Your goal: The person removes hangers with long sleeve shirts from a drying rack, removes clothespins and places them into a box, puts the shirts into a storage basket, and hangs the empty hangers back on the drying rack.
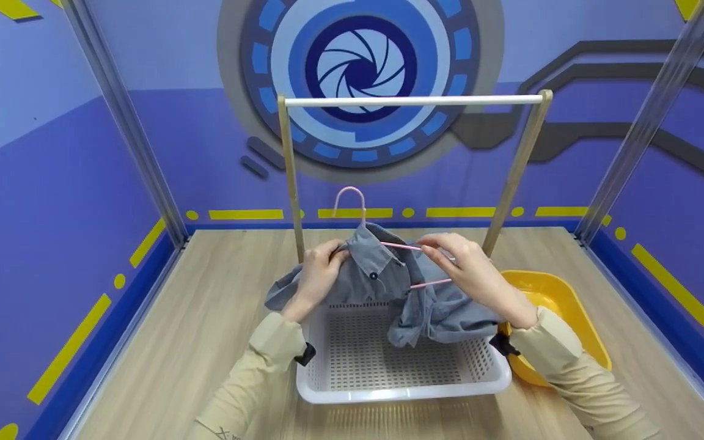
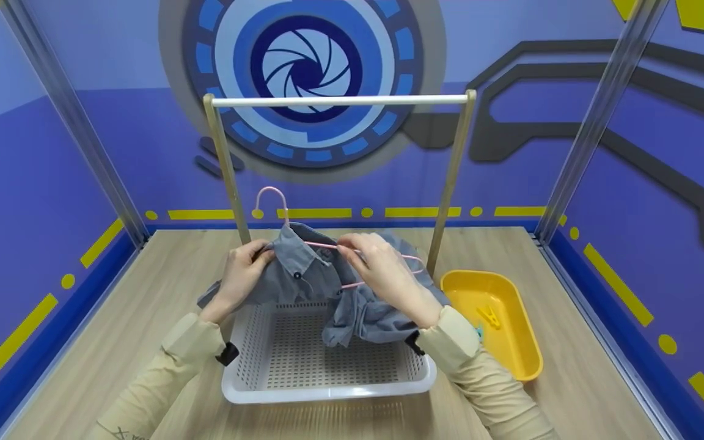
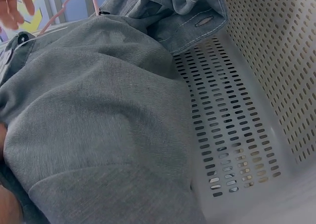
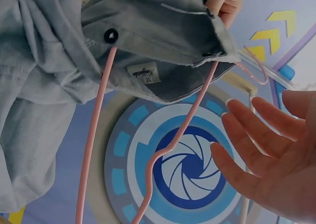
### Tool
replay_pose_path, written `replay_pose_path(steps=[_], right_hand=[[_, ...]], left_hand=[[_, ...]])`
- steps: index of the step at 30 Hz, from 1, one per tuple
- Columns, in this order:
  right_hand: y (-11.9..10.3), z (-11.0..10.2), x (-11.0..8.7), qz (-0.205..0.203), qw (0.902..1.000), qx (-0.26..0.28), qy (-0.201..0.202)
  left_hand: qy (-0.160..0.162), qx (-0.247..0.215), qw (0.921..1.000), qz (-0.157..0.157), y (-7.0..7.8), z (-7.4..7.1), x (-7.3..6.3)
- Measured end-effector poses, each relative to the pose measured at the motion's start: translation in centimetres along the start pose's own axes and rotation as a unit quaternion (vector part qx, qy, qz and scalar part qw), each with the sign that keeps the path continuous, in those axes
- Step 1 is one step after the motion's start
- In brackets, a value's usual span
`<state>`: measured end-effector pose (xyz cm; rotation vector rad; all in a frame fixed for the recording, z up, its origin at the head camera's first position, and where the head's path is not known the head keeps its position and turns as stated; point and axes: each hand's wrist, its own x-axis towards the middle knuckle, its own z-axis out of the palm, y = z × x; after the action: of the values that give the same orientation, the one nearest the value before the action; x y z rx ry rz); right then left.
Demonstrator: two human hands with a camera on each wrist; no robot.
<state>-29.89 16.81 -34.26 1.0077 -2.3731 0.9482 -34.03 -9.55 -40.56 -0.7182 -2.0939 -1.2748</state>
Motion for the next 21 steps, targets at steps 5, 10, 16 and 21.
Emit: replay_pose_path(steps=[5, 10, 16, 21], right_hand=[[0.7, 0.8, 0.7, -0.029, 0.9988, -0.039, -0.002], [0.9, 1.3, 1.0, -0.04, 0.9973, -0.061, -0.007], [1.2, 1.8, 1.2, -0.05, 0.9935, -0.101, -0.014], [1.8, 2.3, 1.1, -0.043, 0.9916, -0.118, -0.032]], left_hand=[[-0.002, -0.001, 1.0, 0.009, 0.1, 0.0, -0.1], [-0.001, 0.006, 0.9996, 0.027, 0.2, 0.1, -0.1], [0.002, 0.013, 0.9988, 0.047, 0.2, 0.0, -0.2], [-0.003, 0.01, 0.9988, 0.048, 0.2, 0.1, -0.3]])
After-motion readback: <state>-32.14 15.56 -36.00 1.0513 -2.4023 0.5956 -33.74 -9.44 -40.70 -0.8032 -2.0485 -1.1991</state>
